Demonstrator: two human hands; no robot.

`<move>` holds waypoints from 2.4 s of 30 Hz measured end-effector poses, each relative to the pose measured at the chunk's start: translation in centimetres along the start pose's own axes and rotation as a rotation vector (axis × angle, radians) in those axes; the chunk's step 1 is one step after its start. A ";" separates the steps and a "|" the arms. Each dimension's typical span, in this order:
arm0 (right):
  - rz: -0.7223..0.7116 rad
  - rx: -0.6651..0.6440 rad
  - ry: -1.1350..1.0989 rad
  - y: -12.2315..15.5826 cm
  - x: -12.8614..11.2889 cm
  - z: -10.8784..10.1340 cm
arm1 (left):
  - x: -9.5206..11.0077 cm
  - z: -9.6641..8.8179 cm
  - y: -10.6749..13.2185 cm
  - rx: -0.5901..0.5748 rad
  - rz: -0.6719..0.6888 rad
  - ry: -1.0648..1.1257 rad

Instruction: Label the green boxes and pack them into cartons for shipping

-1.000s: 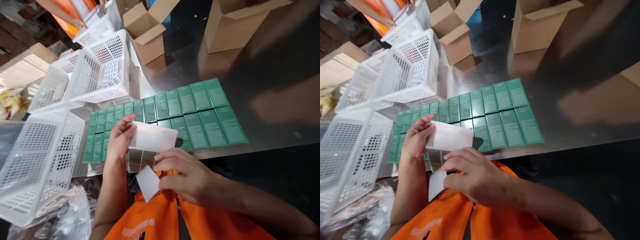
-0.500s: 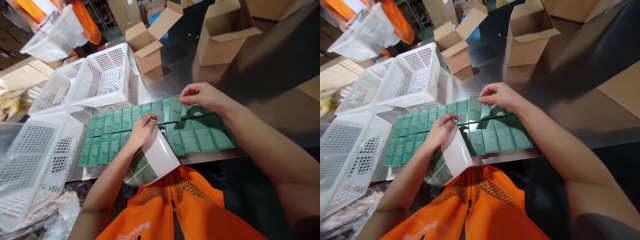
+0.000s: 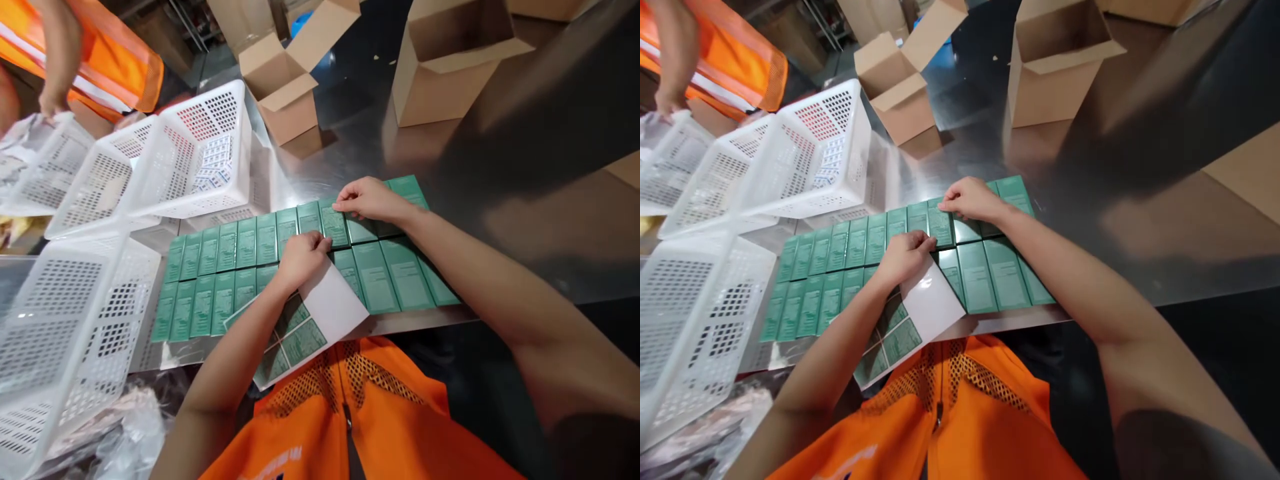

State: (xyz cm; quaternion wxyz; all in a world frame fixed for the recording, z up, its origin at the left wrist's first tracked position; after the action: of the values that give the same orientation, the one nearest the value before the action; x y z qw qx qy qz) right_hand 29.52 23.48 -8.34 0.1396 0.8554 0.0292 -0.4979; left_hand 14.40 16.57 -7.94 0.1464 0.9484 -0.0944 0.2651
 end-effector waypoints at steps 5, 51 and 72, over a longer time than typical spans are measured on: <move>0.000 0.013 0.134 -0.2 0.3 0.0 | -0.3 0.5 -0.4 -0.037 -0.035 -0.053; -0.314 0.348 -0.392 17.0 -4.5 5.5 | -8.1 -9.1 11.2 0.464 0.091 0.992; -0.193 0.428 -0.306 20.9 -5.3 3.4 | -5.7 -10.6 14.5 0.508 0.120 0.846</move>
State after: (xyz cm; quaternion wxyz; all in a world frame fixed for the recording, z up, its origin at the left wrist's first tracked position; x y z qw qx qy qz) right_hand 27.91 2.97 -0.95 -0.0898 0.7736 -0.0166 -0.6271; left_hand 0.86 7.01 1.01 -0.0792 0.7564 -0.0136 0.6491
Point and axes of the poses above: each hand's wrist, its own y-axis away from the middle knuckle, its own z-axis out of the palm, x = y × z, the point moved 10 cm from there along -y, towards the middle knuckle, and after that the axes turned 3 degrees about z, right-handed, at the moved point
